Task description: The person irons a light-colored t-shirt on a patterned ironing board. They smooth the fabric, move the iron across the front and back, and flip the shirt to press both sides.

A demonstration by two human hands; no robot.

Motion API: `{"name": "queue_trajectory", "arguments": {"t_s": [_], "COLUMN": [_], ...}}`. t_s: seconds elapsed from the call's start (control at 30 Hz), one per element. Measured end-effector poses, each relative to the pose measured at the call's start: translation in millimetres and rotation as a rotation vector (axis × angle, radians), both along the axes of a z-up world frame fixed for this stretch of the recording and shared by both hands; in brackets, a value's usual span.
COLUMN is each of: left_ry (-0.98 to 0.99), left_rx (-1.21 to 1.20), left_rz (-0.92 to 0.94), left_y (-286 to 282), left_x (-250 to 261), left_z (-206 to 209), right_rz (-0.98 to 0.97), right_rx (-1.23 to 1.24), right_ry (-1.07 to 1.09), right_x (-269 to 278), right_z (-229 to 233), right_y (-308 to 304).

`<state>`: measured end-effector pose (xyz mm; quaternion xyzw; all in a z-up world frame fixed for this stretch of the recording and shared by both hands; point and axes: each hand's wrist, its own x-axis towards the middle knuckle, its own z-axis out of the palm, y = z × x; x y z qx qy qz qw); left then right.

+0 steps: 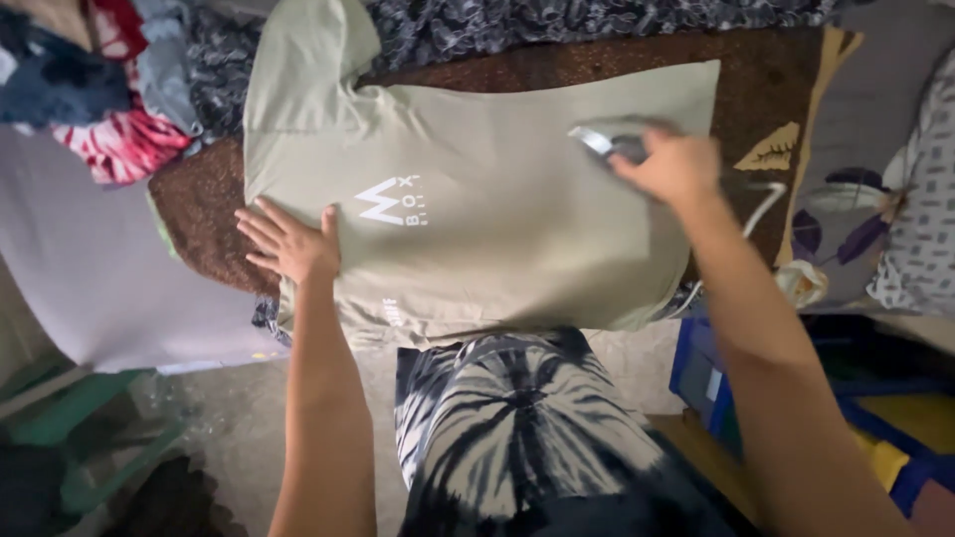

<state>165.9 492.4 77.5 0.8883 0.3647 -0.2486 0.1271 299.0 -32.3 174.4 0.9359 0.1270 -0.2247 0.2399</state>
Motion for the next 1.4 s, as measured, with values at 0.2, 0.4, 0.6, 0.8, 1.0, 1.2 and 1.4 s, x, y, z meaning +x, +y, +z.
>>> {"name": "queue_trajectory", "arguments": {"t_s": [0.2, 0.4, 0.6, 0.8, 1.0, 1.2, 1.4], "left_ry": [-0.029, -0.008, -0.032, -0.064, -0.467, -0.358, -0.872], "left_rx": [-0.005, -0.024, -0.059, -0.081, 0.157, -0.151, 0.289], "left_rz": [0.018, 0.043, -0.040, -0.012, 0.176, 0.056, -0.226], "left_y": [1.1, 1.3, 5.7, 8.0, 50.3, 80.0, 86.0], "left_x": [-5.2, -1.1, -0.7, -4.3, 16.6, 98.1, 106.4], "left_z": [-8.2, -0.6, 12.0, 14.6, -28.9, -17.5, -71.0], "right_rz": [0.518, 0.390, 0.185, 0.150, 0.159, 0.173, 0.206], "right_rx": [0.730, 0.602, 0.385, 0.423, 0.351, 0.418, 0.408], "right_ry": [-0.412, -0.457, -0.403, -0.299, -0.079, -0.124, -0.161], "right_x": [-42.9, 12.8, 41.4, 21.2, -19.8, -27.7, -29.8], "right_z": [-23.5, -52.9, -38.5, -31.7, -8.6, -20.2, -19.2], "right_y": [155.7, 230.4, 252.0, 243.3, 297.2, 344.6, 368.1]}}
